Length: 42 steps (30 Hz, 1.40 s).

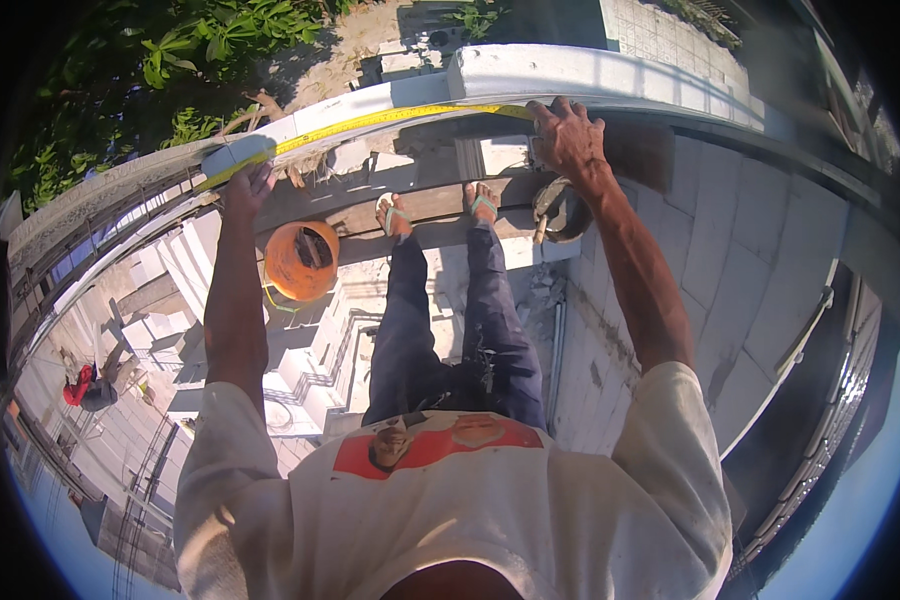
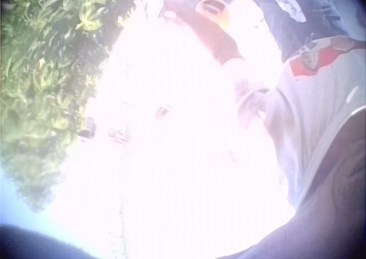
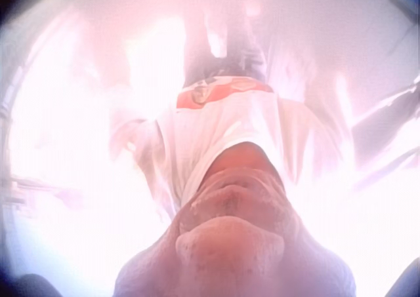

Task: The person is installing white rectangular tiles onto a low wall on a rooftop. They use a trowel to apply mortar, a hammer to tap tiles into place, and a tape measure to check dimensions. The person repeatedly measures, applies mortar, and secures tiles along the wall.

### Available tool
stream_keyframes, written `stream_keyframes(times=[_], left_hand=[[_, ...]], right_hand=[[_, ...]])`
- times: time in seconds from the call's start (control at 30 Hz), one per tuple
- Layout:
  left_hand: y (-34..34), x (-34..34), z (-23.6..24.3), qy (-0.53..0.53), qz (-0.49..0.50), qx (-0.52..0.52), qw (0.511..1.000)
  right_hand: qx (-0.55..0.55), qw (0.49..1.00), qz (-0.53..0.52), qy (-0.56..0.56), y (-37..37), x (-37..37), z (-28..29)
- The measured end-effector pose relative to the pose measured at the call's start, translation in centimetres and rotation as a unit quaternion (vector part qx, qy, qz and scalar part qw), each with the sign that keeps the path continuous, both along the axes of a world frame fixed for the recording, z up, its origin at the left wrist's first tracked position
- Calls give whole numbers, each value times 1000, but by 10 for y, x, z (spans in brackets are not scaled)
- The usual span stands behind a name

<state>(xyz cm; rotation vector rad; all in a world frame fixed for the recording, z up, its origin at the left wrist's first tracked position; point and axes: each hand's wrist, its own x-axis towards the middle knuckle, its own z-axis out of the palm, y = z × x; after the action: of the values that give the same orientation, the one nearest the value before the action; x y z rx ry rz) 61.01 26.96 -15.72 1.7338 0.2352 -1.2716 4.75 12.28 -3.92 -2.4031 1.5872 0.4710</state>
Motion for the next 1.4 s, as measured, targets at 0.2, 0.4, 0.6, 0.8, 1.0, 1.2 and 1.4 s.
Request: stream_keyframes(times=[0.2, 0.4, 0.6, 0.8, 1.0, 1.2, 1.4], left_hand=[[17, -10, 13, -14, 28, -46, 998], [62, -42, 36, 18, 86, -61, 994], [167, -131, 57, 99, 63, -83, 990], [223, -270, 54, 92, -39, -67, 993], [228, -321, 70, 39, 29, -24, 999], [242, -356, 57, -18, 25, -54, 998], [280, -384, 64, -257, -290, 253, 887]], right_hand=[[67, 998, 6, 16, -7, 1, 6], [122, 987, 87, -57, 36, -69, -9], [196, 961, 177, -85, 108, -132, -36], [222, 897, 317, -213, 171, -56, -61], [321, 830, 296, -346, 184, 43, -58], [481, 828, 220, -187, 154, 33, -130], [500, 848, 143, -106, 202, 131, -90]])
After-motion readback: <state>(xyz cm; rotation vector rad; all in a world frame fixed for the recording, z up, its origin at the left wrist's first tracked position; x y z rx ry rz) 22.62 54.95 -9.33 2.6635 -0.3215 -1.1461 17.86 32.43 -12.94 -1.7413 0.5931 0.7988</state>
